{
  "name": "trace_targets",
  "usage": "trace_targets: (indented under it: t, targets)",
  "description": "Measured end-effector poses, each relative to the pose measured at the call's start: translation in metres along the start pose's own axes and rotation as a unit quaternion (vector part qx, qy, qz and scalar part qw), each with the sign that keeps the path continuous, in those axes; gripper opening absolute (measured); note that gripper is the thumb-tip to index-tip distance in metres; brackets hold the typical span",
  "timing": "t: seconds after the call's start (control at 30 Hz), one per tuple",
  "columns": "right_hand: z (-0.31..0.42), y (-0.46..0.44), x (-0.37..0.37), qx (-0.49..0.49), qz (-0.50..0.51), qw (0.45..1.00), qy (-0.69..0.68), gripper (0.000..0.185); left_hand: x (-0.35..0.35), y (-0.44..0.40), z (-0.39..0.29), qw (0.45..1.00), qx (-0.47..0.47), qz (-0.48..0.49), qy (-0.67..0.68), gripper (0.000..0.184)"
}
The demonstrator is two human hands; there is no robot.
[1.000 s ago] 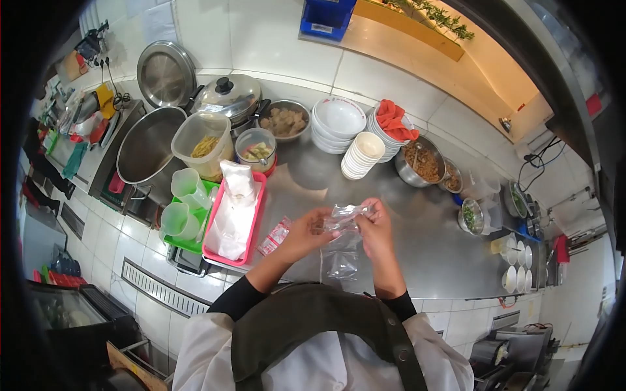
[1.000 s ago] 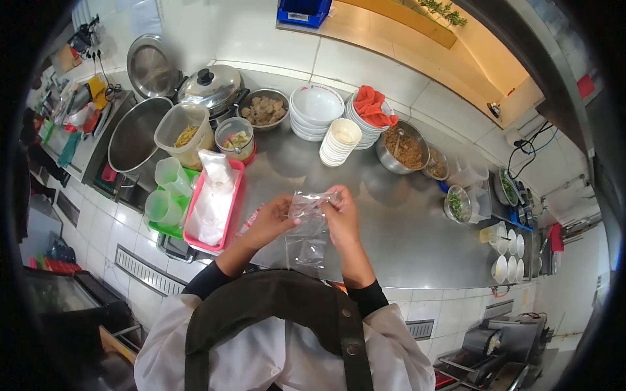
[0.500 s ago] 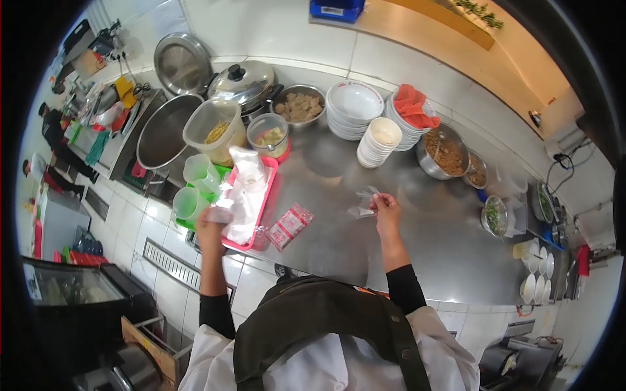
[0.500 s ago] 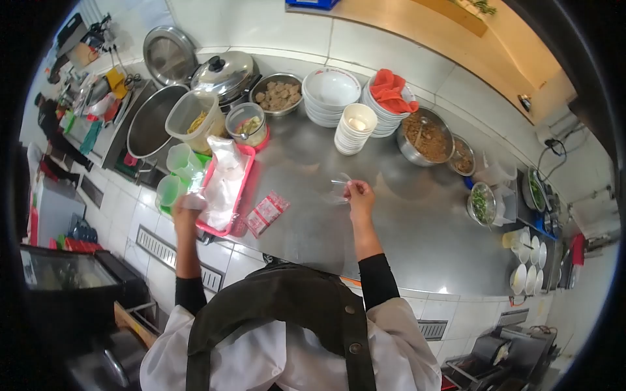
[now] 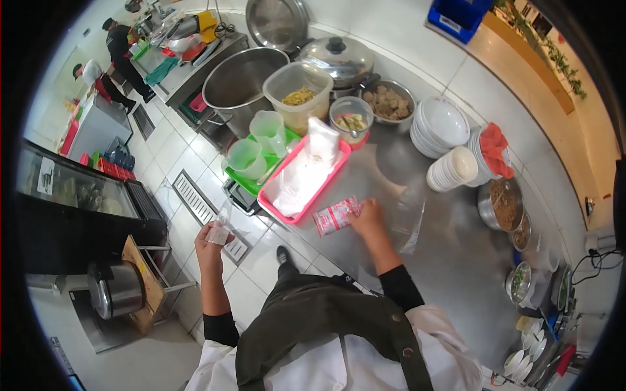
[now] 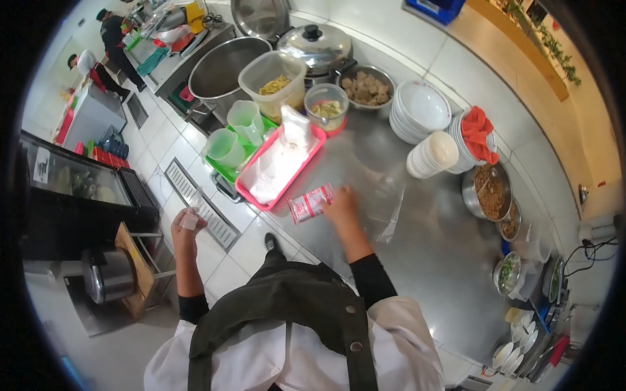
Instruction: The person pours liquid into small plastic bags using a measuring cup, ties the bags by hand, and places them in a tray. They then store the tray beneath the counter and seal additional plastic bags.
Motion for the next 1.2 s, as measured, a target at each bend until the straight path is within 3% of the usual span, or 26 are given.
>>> trace_targets:
  t: [0.1,0.13,0.2,0.3,0.4,0.5,0.57,0.63,0.7,0.8,1.0,1.17,1.2]
  targets:
    - [0.025,0.004,0.017,-0.005,0.003,1.0,0.003,0.032,-0.03,-0.023,-0.005,1.0,0.005,-0.011,0.013,0.022]
    - [0.014,-0.001,0.027,0.085,0.046,0.991,-0.093,0.03,-0.039,-0.034,-0.007,1.0,0.006,-0.01,0.016,0.022]
    - [-0.011,0.005,0.047,0.266,0.126,0.914,-0.28,0.027,-0.055,-0.056,-0.011,1.0,0.015,0.005,0.015,0.025]
    - [0.003,-0.002,0.033,0.15,0.026,0.967,-0.203,0.022,-0.085,-0.096,-0.013,0.999,0.021,0.041,0.026,0.025]
    - [0.015,0.0,0.059,0.185,0.231,0.942,-0.155,0.023,-0.123,-0.13,-0.009,0.998,0.015,0.047,0.023,0.024]
    - [0.06,0.004,0.032,0.101,0.213,0.96,-0.148,0.017,-0.155,-0.154,0.0,0.997,0.003,0.055,0.046,0.023]
    - [0.126,0.011,-0.028,0.202,0.121,0.948,-0.215,0.023,-0.168,-0.164,0.004,0.997,-0.017,0.061,0.047,0.023]
    - [0.193,-0.005,-0.079,0.108,0.033,0.956,-0.27,0.031,-0.17,-0.173,0.002,0.995,-0.026,0.083,0.049,0.023]
    - [0.238,-0.027,-0.1,-0.056,-0.03,0.962,-0.265,0.035,-0.171,-0.184,0.001,0.994,-0.018,0.104,0.035,0.023]
    - [0.275,-0.068,-0.091,-0.215,-0.081,0.965,-0.124,0.029,-0.17,-0.192,-0.002,0.992,-0.01,0.119,0.043,0.023]
    - [0.243,-0.142,-0.003,-0.111,0.056,0.983,0.132,0.018,-0.18,-0.189,0.012,0.994,-0.019,0.095,0.047,0.022]
    - [0.214,-0.168,0.061,-0.084,0.176,0.961,0.199,0.026,-0.188,-0.18,0.014,0.994,-0.042,0.089,0.042,0.019]
    - [0.218,-0.168,0.051,-0.096,0.148,0.97,0.17,0.03,-0.188,-0.181,0.008,0.995,-0.042,0.086,0.035,0.018]
Point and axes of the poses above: each hand's wrist, its own y-axis away from the middle knuckle, its own x-axis out of the palm, z = x × y, the point moved 8 cm from there along -y, towards the middle knuckle, and after that the axes turned 3 degrees about z, right-handed, at the moved point
